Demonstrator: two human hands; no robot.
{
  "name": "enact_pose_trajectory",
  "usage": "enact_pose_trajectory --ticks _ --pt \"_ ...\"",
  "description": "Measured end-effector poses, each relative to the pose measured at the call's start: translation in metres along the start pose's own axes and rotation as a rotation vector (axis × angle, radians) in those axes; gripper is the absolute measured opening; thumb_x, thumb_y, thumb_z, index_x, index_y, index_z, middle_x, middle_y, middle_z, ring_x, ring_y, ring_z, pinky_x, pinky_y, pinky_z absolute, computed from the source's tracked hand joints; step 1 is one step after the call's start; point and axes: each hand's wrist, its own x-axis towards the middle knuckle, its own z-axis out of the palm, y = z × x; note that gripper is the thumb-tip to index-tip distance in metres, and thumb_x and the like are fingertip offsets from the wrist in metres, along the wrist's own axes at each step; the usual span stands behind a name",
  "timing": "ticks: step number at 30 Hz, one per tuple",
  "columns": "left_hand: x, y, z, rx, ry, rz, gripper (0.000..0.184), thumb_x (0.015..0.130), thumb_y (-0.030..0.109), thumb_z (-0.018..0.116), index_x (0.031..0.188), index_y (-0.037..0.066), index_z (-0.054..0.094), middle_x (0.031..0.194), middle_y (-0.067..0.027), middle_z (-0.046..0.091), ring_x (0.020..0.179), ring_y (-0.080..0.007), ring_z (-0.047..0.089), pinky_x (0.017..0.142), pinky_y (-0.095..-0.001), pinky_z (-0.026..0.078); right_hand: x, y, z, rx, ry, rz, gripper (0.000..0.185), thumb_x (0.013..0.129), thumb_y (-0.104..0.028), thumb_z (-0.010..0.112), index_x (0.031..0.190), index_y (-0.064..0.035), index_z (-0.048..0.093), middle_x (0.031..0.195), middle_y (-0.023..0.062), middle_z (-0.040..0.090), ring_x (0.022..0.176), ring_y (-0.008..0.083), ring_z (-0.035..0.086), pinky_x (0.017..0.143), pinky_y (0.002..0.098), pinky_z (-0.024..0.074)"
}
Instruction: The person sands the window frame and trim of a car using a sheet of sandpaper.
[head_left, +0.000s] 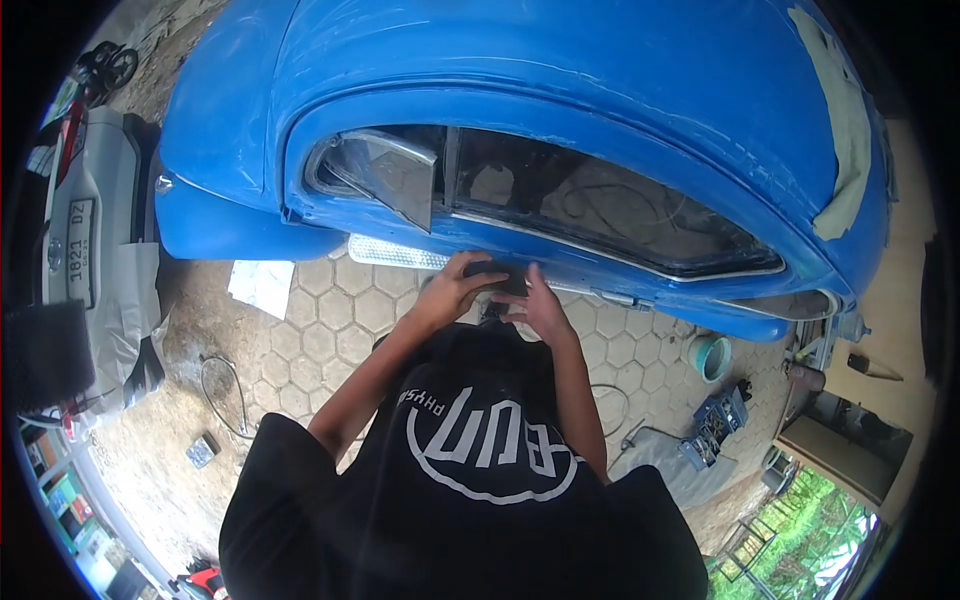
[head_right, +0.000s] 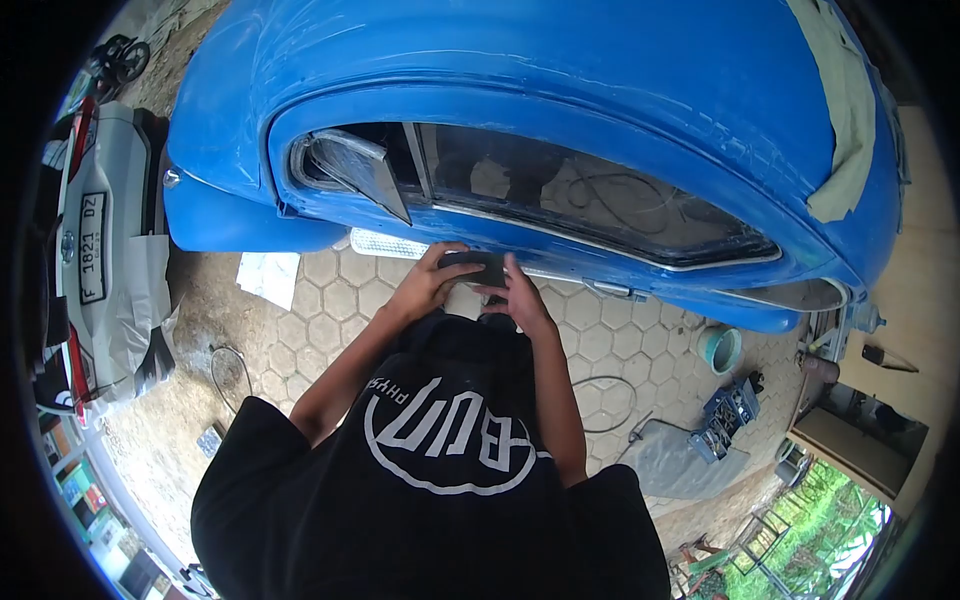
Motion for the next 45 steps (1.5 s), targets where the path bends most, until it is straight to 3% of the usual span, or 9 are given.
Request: enact_pose_trajectory --ticks 6,10,13,16,22,25,35,39,45 --pt "0.009 -0.026 0.013 -0.119 -0.023 -0.100 0.052 0.077 -0.008 0.059 0.125 0.013 0.062 0.133 -0.0119 0.048 0.119 -0.0322 0.054 0.099 -0.0391 0.048 0.041 0.011 -0.010 -0.094 0.139 -0.270 0.033 0.092 -0.031 0.068 0.117 -0.0108 0.063 0.104 0.0034 0.066 0.092 0.0140 0.065 0.066 0.0296 0.0556" --pt "0.004 -0.063 0.041 -1.058 0.210 -0.740 0.041 0.088 0.013 0.060 0.129 0.004 0.055 0.129 -0.0141 0.051 0.106 -0.0239 0.062 0.086 -0.0381 0.055 0.057 0.003 -0.006 -0.132 0.252 -0.382 0.031 0.090 -0.025 0.071 0.115 -0.0094 0.063 0.105 0.0038 0.067 0.089 0.0115 0.064 0.060 0.0286 0.0582" --pt "0.026 -0.046 0.035 -1.091 0.305 -1.092 0.052 0.090 0.036 0.065 0.123 -0.003 0.055 0.117 -0.0165 0.059 0.088 -0.0232 0.068 0.071 -0.0366 0.060 0.084 0.014 0.002 -0.183 0.287 -0.473 0.026 0.088 -0.022 0.072 0.107 -0.0052 0.066 0.099 0.0044 0.068 0.082 0.0112 0.065 0.056 0.0277 0.0592" --pt "0.032 -0.064 0.054 -0.905 0.338 -1.140 0.064 0.084 0.051 0.070 0.110 -0.007 0.061 0.097 -0.0160 0.066 0.073 -0.0226 0.070 0.057 -0.0344 0.062 0.102 0.024 0.013 -0.306 0.449 -0.646 0.029 0.085 -0.027 0.075 0.086 0.0010 0.070 0.076 0.0062 0.068 0.061 0.0123 0.063 0.052 0.0291 0.0573" --pt "0.036 -0.061 0.058 -0.701 0.335 -1.162 0.060 0.080 0.058 0.071 0.088 -0.001 0.067 0.079 -0.0089 0.065 0.070 -0.0197 0.068 0.053 -0.0364 0.059 0.105 0.018 0.001 -0.845 0.693 -0.635 0.051 0.084 -0.044 0.073 0.068 0.0039 0.068 0.058 0.0113 0.063 0.060 0.0196 0.065 0.050 0.0354 0.0501" --pt "0.027 -0.080 0.056 -0.791 0.460 -1.165 0.058 0.079 0.060 0.071 0.088 0.003 0.067 0.079 -0.0074 0.065 0.067 -0.0177 0.066 0.053 -0.0347 0.057 0.103 0.020 0.034 -1.048 0.773 -0.758 0.059 0.083 -0.051 0.070 0.062 0.0036 0.066 0.057 0.0206 0.062 0.051 0.0325 0.064 0.055 0.0390 0.0530" --pt "0.033 -0.074 0.067 -0.683 0.462 -1.197 0.063 0.078 0.064 0.070 0.072 0.002 0.066 0.063 -0.0057 0.060 0.056 -0.0157 0.059 0.049 -0.0304 0.051 0.091 0.004 0.021 -0.778 0.620 -0.575 0.053 0.085 -0.045 0.070 0.062 0.0021 0.066 0.055 0.0162 0.063 0.042 0.0244 0.062 0.050 0.0344 0.0512" --pt "0.021 -0.084 0.039 -0.652 0.744 -1.203 0.061 0.082 0.060 0.069 0.065 0.002 0.064 0.057 -0.0050 0.057 0.051 -0.0131 0.051 0.046 -0.0309 0.039 0.128 0.023 0.043 -1.273 0.608 -0.901 0.059 0.084 -0.055 0.067 0.061 -0.0002 0.066 0.055 0.0164 0.061 0.050 0.0340 0.062 0.052 0.0427 0.0487" --pt "0.024 -0.103 0.066 -0.501 0.548 -1.147 0.060 0.082 0.062 0.068 0.065 0.004 0.063 0.057 -0.0040 0.055 0.048 -0.0138 0.050 0.045 -0.0298 0.039 0.107 0.009 0.029 -1.156 0.681 -0.802 0.066 0.082 -0.061 0.064 0.055 -0.0018 0.062 0.054 0.0191 0.058 0.052 0.0364 0.061 0.051 0.0433 0.0456"
